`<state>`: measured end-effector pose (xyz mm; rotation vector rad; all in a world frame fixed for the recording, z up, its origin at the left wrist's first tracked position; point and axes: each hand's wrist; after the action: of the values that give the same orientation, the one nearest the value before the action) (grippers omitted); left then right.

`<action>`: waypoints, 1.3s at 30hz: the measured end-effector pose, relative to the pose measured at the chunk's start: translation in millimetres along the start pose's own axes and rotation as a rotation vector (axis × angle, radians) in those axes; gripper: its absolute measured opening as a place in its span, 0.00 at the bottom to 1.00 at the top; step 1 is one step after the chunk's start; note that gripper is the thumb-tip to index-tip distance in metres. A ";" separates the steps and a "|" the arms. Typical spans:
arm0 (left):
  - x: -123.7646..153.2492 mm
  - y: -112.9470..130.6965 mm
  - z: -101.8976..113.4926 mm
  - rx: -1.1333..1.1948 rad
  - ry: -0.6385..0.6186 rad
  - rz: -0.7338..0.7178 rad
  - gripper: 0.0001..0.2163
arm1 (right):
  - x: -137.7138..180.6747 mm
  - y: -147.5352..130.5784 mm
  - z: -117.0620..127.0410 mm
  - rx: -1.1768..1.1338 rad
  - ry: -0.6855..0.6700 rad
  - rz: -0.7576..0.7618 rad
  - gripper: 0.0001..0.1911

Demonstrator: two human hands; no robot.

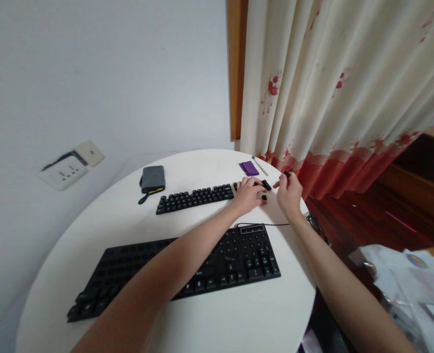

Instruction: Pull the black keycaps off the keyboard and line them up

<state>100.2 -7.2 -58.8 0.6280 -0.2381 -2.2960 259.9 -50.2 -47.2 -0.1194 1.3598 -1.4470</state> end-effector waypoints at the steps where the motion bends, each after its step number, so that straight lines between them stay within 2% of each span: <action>1: 1.1 0.5 1.5 0.003 0.008 -0.016 0.10 | -0.2 0.1 0.0 -0.003 0.004 0.000 0.13; 6: 5.3 1.8 4.4 -0.030 0.003 -0.085 0.03 | -1.1 -0.2 -0.7 -0.031 0.002 -0.005 0.13; 12: 5.9 0.6 5.6 -0.070 -0.019 -0.062 0.11 | -0.4 -2.6 -0.4 -0.042 -0.010 -0.016 0.13; 25: 5.1 1.8 9.2 -0.125 -0.037 0.055 0.19 | 0.2 -2.2 -1.0 -0.062 -0.013 0.000 0.12; 39: 3.3 -3.7 6.8 -0.130 -0.023 0.089 0.20 | 1.1 -5.3 0.7 -0.054 -0.034 0.022 0.12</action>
<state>92.5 -7.0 -55.4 0.5152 -0.1243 -2.2136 256.8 -52.8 -43.6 -0.1628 1.3688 -1.3848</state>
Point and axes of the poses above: each hand's wrist, its own x-axis away from the middle knuckle, its own z-axis out of the back of the hand, y = z × x, and after that the axes turned 5 degrees about -y, right-handed
